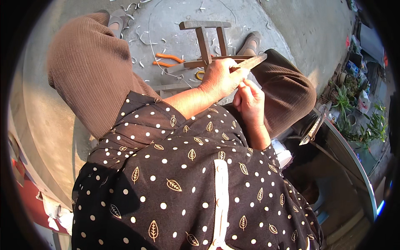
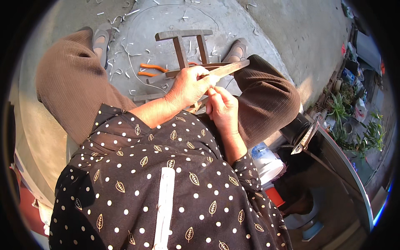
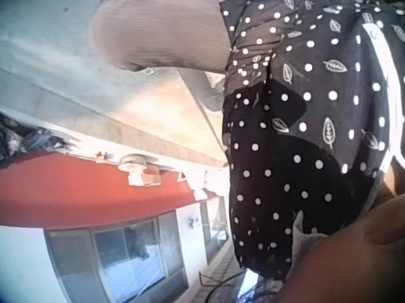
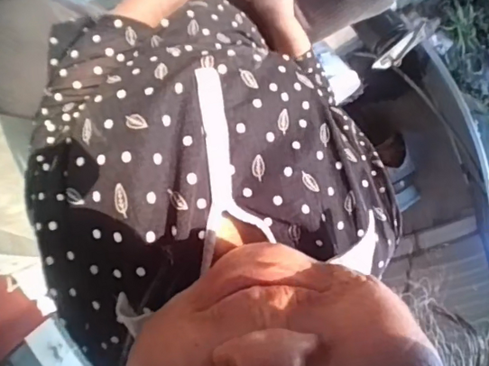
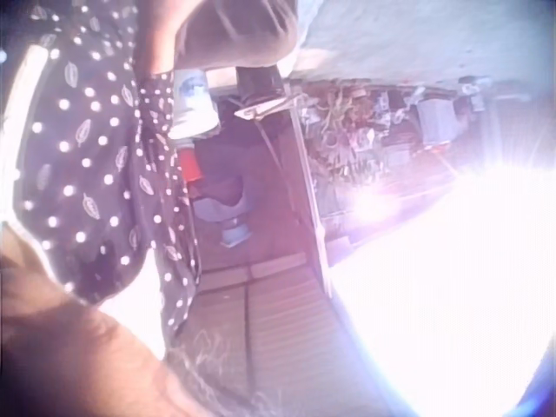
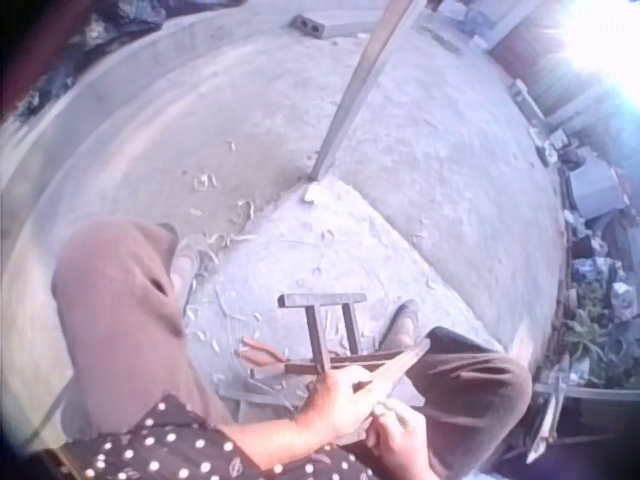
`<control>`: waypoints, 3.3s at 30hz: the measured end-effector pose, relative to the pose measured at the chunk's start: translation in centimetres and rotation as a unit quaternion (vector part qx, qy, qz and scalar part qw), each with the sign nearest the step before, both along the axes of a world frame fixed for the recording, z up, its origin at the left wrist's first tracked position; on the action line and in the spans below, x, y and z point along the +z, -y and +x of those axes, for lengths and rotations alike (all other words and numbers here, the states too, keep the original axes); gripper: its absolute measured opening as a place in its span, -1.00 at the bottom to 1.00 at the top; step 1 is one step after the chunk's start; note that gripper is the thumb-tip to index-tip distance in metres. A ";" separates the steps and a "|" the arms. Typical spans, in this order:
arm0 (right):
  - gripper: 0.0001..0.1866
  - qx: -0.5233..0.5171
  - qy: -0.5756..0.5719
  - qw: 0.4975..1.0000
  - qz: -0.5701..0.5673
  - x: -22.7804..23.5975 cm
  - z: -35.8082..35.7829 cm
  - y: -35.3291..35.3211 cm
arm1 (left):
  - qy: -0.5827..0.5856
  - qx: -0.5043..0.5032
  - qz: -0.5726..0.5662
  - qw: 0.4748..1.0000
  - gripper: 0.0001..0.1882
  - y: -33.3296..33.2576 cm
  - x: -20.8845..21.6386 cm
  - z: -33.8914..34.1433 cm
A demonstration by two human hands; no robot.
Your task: The person sits on the ground and uses pliers and scissors to cut and bend metal wires, attaching them to a metal frame. The person repeatedly adjusts the frame and secures the wires in place.
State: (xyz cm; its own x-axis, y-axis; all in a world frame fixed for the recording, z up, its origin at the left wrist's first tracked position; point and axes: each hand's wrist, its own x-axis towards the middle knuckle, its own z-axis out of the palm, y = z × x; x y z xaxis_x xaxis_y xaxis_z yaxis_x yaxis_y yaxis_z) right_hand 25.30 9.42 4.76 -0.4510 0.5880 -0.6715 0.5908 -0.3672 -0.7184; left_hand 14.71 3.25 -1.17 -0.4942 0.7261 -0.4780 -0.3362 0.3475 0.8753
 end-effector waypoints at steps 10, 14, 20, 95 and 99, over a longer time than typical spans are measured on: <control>-0.82 0.044 0.001 0.998 0.050 -0.6 -0.3 -0.4 | 0.008 -0.029 0.006 1.000 -0.65 -0.1 -0.3 -0.9; -0.78 -0.001 -0.036 0.999 0.005 -1.5 -0.2 -1.2 | -0.017 -0.018 0.045 0.999 -0.69 -0.3 -1.0 -0.7; -0.78 0.029 -0.008 0.999 0.046 -1.1 -1.3 -1.2 | 0.074 -0.001 0.027 0.997 -0.59 -1.0 -2.8 -1.1; -0.74 0.178 -0.078 0.961 0.197 -3.7 -2.5 -1.6 | 0.214 0.016 -0.024 0.976 -0.65 0.1 -1.2 -7.3; -0.74 0.182 -0.059 0.964 0.187 -3.4 -2.4 -1.8 | 0.194 0.021 -0.025 0.980 -0.63 0.2 -0.6 -6.8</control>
State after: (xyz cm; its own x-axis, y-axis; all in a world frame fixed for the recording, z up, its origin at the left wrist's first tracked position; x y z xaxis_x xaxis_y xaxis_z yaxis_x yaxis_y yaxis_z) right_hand 22.89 11.21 1.39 -0.7336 0.5667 -0.3750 0.5377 0.1466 -0.8303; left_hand 7.88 3.08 -1.80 -0.2967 0.6792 -0.6713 -0.6558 0.3660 0.6602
